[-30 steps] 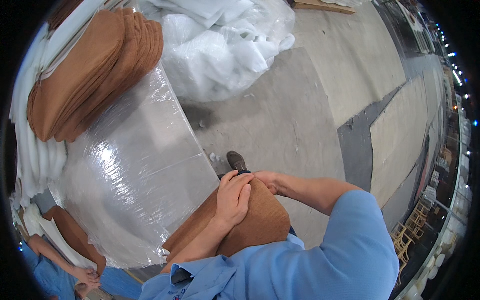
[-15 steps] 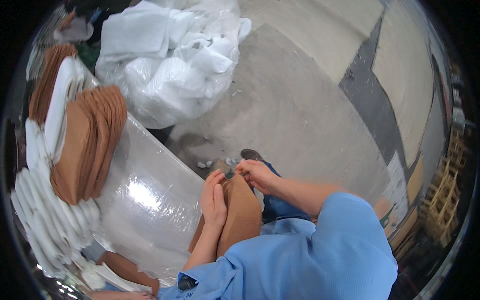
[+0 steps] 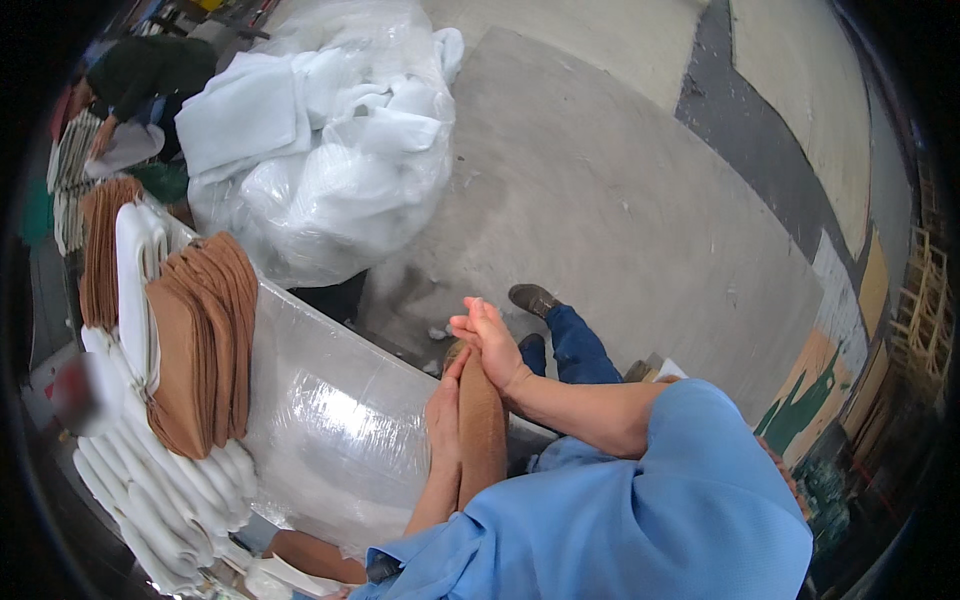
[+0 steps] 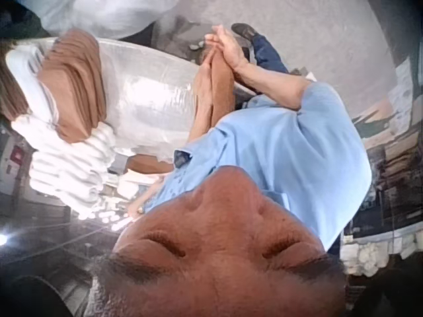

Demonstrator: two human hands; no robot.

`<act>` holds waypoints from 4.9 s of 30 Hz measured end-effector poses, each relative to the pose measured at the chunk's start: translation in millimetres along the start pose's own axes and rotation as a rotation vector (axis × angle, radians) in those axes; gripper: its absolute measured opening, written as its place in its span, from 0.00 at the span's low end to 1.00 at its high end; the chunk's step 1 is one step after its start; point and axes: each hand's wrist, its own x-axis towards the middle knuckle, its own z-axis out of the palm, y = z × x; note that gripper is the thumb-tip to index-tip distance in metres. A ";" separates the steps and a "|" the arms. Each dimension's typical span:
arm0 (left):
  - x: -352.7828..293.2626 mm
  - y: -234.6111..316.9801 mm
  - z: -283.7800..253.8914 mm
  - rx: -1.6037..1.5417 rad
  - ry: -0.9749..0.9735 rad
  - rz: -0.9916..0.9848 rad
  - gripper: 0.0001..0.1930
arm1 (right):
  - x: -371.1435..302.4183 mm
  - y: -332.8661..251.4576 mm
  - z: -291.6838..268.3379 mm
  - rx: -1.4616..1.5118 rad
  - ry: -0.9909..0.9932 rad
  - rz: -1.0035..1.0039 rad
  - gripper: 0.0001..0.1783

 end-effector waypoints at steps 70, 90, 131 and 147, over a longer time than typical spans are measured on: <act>-211.9 -106.4 29.5 -0.538 1.086 0.003 0.26 | -205.1 16.7 151.6 -2.210 -1.575 -0.645 0.47; -251.1 4.8 -140.2 -0.798 0.482 0.480 0.33 | -237.6 12.1 138.6 -1.083 -1.029 -0.367 0.48; -25.2 -46.5 -12.0 0.762 0.322 0.029 0.24 | -61.3 62.3 -78.9 0.105 -0.015 0.099 0.11; -0.9 -69.4 1.1 1.045 0.719 0.386 0.15 | 1.2 83.0 -87.6 0.204 -0.119 0.136 0.29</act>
